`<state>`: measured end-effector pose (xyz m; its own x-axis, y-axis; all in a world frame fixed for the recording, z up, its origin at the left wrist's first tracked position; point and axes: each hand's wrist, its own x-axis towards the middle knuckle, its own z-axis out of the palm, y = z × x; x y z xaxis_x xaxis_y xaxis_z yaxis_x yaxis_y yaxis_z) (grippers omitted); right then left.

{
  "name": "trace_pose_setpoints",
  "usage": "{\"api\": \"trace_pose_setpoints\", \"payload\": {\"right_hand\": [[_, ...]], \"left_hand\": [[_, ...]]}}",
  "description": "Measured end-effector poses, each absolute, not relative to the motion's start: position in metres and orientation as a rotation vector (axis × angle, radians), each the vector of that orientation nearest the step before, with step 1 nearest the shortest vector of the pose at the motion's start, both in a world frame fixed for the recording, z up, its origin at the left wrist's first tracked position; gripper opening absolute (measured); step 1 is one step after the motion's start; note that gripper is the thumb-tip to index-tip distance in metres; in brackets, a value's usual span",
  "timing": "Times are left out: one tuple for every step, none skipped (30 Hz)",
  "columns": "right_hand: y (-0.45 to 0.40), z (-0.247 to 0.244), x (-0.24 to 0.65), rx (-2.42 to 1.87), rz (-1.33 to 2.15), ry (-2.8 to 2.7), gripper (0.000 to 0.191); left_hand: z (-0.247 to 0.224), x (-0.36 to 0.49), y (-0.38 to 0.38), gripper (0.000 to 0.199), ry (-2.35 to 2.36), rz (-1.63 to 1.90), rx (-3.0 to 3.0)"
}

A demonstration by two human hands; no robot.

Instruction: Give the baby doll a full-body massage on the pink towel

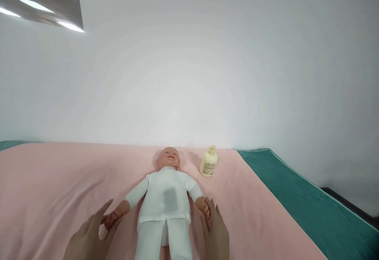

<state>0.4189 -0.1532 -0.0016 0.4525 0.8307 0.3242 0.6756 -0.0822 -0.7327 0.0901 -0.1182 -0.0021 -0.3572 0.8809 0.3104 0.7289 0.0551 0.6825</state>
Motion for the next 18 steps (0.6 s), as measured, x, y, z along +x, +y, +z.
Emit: {"api": "trace_pose_setpoints", "payload": {"right_hand": [[-0.146, 0.008, 0.419, -1.781, 0.230, -1.270, 0.049], [-0.138, 0.019, 0.419, -1.748, 0.254, -1.266, 0.049], [-0.128, 0.030, 0.419, -1.695, 0.310, -1.243, 0.048], [-0.116, 0.041, 0.418, -1.625, 0.353, -1.218, 0.046], [-0.103, 0.050, 0.418, -1.537, 0.384, -1.200, 0.045], [-0.089, 0.058, 0.417, -1.456, 0.404, -1.176, 0.044], [-0.074, 0.063, 0.416, -1.382, 0.419, -1.144, 0.044], [-0.057, 0.065, 0.415, -1.319, 0.443, -1.113, 0.046], [-0.041, 0.065, 0.415, -1.273, 0.473, -1.083, 0.048], [-0.024, 0.064, 0.415, -1.242, 0.507, -1.059, 0.050], [-0.008, 0.061, 0.415, -1.228, 0.540, -1.051, 0.052], [0.007, 0.057, 0.416, -1.227, 0.571, -1.050, 0.054], [0.021, 0.052, 0.418, -1.236, 0.605, -1.059, 0.055], [0.033, 0.048, 0.420, -1.251, 0.642, -1.075, 0.055], [0.044, 0.043, 0.422, -1.270, 0.683, -1.091, 0.054], [0.054, 0.038, 0.425, -1.292, 0.727, -1.110, 0.053], [0.062, 0.032, 0.429, -1.318, 0.767, -1.131, 0.051], [0.068, 0.027, 0.432, -1.346, 0.801, -1.151, 0.049]], "left_hand": [[0.007, 0.090, -0.112, 0.049, 2.142, 1.173, 1.668], [0.018, 0.092, -0.104, 0.052, 2.155, 1.167, 1.661], [0.028, 0.094, -0.095, 0.054, 2.140, 1.218, 1.655], [0.038, 0.097, -0.084, 0.058, 2.104, 1.253, 1.676], [0.047, 0.100, -0.073, 0.059, 2.078, 1.299, 1.680], [0.053, 0.104, -0.060, 0.060, 2.032, 1.347, 1.670], [0.058, 0.107, -0.046, 0.059, 1.978, 1.391, 1.647], [0.061, 0.110, -0.032, 0.058, 1.922, 1.432, 1.614], [0.062, 0.114, -0.018, 0.057, 1.863, 1.464, 1.577], [0.061, 0.117, -0.003, 0.056, 1.811, 1.483, 1.536], [0.059, 0.120, 0.011, 0.055, 1.770, 1.484, 1.496], [0.056, 0.123, 0.024, 0.055, 1.743, 1.473, 1.458], [0.052, 0.126, 0.036, 0.055, 1.727, 1.453, 1.431], [0.047, 0.128, 0.047, 0.055, 1.717, 1.427, 1.416], [0.042, 0.131, 0.057, 0.054, 1.711, 1.399, 1.414], [0.037, 0.134, 0.065, 0.053, 1.705, 1.367, 1.424], [0.031, 0.136, 0.073, 0.052, 1.696, 1.333, 1.441], [0.026, 0.138, 0.078, 0.049, 1.684, 1.295, 1.457]]}}
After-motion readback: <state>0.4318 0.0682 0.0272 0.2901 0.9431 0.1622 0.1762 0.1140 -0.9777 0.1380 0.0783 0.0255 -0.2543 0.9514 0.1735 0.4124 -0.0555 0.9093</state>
